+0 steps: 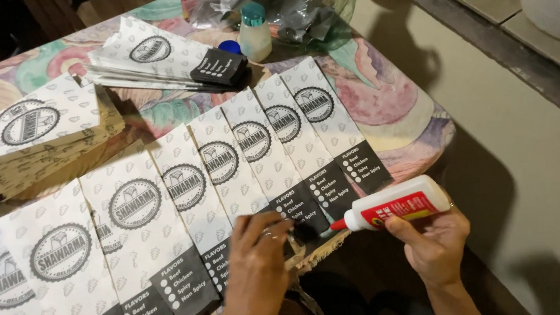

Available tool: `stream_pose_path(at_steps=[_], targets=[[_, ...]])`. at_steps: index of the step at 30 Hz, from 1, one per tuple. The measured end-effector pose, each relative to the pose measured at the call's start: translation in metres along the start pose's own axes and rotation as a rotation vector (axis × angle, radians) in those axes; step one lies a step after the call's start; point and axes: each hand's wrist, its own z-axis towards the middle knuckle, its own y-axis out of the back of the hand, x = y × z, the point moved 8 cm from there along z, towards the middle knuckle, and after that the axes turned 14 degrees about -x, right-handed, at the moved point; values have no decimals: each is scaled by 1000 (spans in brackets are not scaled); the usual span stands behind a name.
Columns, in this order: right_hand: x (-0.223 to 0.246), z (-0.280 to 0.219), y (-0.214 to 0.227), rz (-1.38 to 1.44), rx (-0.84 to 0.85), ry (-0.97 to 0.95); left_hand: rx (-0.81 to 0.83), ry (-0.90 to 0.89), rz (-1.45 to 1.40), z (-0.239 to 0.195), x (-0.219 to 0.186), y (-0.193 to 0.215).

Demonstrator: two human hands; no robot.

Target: The person folds printed paper sheets into small packages on a table, then applies glue from a bottle to the edges and presses them closed. The person repeats this process for multiple packages, stacking the finished ones on the table.

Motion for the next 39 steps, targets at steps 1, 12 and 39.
stream_pose_path(at_steps=[1,12,39], targets=[[-1,-3,-2,32,9,-28,-32,33,47,-4,7,7],[15,-45,-72,-65,279,-97,185,236,-26,-33,35,13],[16,-70,-84,-170,301,7,32,213,-129,-32,28,28]])
